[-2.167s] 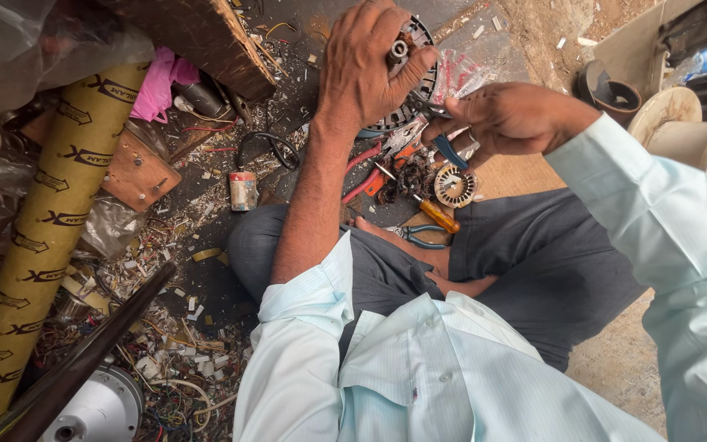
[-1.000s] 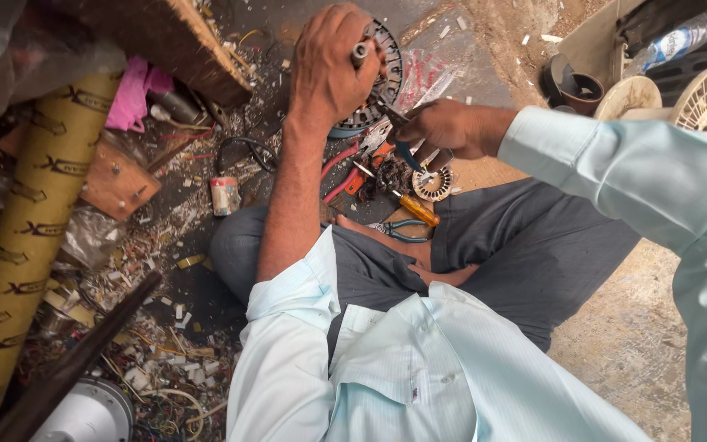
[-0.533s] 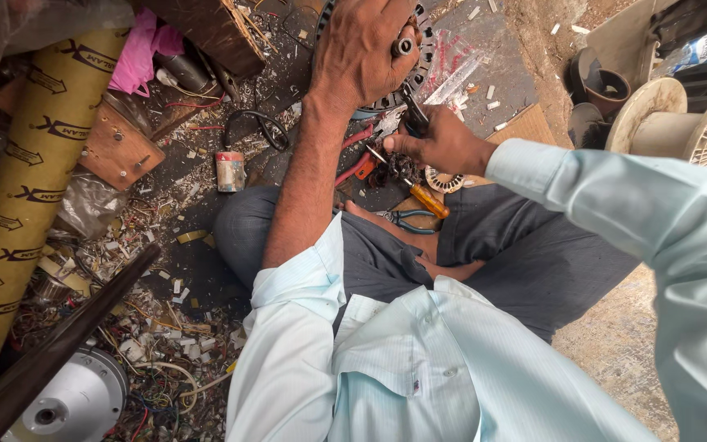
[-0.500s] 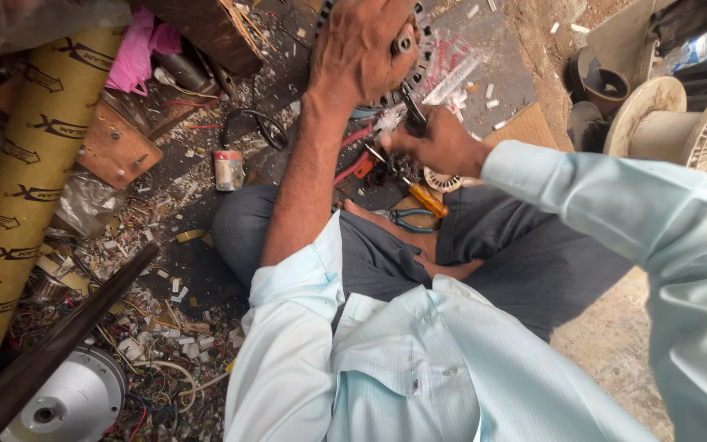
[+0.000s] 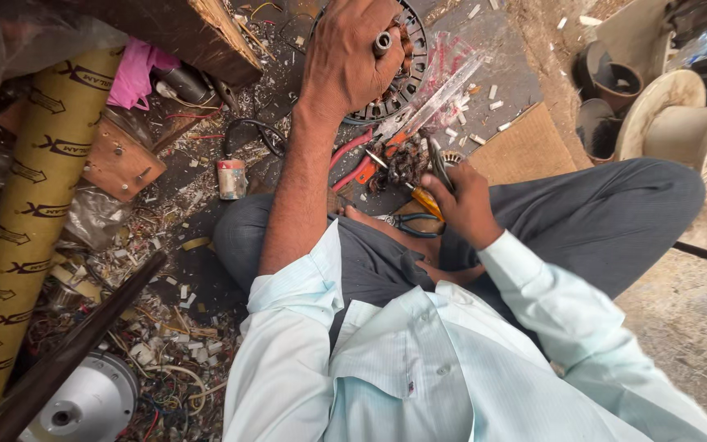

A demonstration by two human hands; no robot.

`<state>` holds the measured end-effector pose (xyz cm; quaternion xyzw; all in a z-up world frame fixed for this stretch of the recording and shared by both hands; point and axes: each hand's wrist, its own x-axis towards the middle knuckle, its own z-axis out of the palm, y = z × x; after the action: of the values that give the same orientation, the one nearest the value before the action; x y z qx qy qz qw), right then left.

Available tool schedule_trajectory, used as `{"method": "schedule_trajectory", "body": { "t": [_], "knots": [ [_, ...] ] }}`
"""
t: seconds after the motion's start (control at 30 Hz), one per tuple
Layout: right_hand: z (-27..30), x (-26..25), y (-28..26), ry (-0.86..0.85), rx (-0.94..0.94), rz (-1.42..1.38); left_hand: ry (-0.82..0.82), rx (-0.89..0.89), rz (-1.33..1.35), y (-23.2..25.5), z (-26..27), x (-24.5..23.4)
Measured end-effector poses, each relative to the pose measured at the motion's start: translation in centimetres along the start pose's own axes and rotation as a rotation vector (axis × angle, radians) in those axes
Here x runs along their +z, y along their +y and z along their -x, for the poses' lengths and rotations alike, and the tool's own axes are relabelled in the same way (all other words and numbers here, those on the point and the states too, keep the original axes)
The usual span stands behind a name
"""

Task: The person sits on the floor and uses pliers to pull and remove copper windings from a circular electrical stator. They repeatedly grip and extract the wires, leaving debris on the floor.

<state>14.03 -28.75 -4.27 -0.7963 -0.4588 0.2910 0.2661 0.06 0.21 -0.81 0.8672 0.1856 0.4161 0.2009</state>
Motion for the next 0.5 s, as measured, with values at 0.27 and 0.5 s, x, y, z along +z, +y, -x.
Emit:
{"method": "schedule_trajectory", "body": {
  "t": [0.27,0.5],
  "knots": [
    [0.8,-1.9,-3.2,-0.113,0.118,-0.271,-0.031,-0.034,0.035,0.0,-0.6,-0.2],
    [-3.5,-6.6,-9.8,-0.145,-0.154,-0.054,0.018,-0.035,0.027,0.2,-0.6,-0.2]
  ]
}}
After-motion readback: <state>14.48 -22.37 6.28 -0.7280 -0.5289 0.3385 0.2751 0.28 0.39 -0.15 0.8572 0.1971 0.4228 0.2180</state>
